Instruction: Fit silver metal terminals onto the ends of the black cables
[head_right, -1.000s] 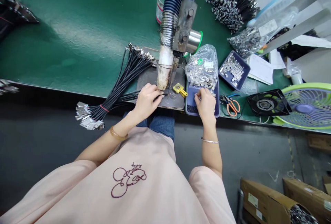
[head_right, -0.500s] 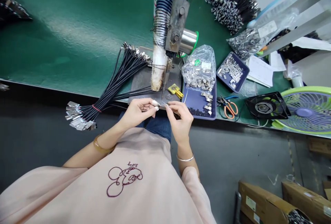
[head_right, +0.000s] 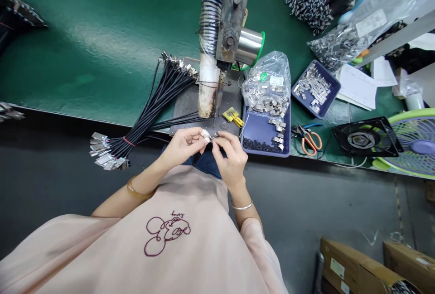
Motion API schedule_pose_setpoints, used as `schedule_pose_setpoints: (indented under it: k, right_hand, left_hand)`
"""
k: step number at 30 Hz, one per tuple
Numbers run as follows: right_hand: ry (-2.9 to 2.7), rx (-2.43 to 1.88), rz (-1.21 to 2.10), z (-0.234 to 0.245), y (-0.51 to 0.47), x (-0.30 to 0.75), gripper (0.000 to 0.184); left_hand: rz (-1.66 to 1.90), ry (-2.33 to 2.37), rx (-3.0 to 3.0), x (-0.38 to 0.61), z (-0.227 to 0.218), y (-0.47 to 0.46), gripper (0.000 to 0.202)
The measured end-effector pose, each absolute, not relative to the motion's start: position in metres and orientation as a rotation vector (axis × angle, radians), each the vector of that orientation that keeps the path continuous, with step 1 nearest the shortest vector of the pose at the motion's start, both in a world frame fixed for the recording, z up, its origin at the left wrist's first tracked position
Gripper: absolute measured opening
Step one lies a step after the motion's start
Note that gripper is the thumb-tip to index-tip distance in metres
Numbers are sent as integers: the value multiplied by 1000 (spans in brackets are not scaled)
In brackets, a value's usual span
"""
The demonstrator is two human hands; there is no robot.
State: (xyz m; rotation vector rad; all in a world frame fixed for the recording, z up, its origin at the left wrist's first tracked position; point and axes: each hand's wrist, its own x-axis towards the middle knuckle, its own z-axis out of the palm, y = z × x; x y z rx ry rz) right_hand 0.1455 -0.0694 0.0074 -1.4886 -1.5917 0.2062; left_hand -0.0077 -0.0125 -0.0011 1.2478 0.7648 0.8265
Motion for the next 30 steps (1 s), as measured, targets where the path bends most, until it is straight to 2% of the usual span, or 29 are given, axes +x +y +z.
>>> schedule_pose_setpoints:
  k: [6, 10, 20, 22, 24, 26, 30]
  right_hand:
    - [-1377, -1395, 389, 8, -73, 149, 10]
    - [-1410, -1366, 428, 9, -74, 147, 6]
    - [-1286, -1406, 697, 14, -67, 149, 10]
    - [-1289, -1440, 621, 15, -68, 149, 9]
    - [-1372, -1430, 393, 15, -69, 148, 3]
    - [-1512, -1376, 185, 12, -71, 146, 8]
    - [-1543, -1343, 148, 3, -71, 143, 11]
  left_hand:
    - [836, 802, 1179, -5, -1, -12, 15]
    - [835, 808, 1203, -4, -2, -14, 15]
    - [822, 805, 1263, -4, -1, -11, 14]
    - [828, 806, 1248, -3, -1, -11, 14]
    - [830, 804, 1243, -3, 0, -10, 13]
    - [838, 802, 1239, -2, 1, -8, 11]
    - [884, 823, 1235, -1, 3, -5, 8]
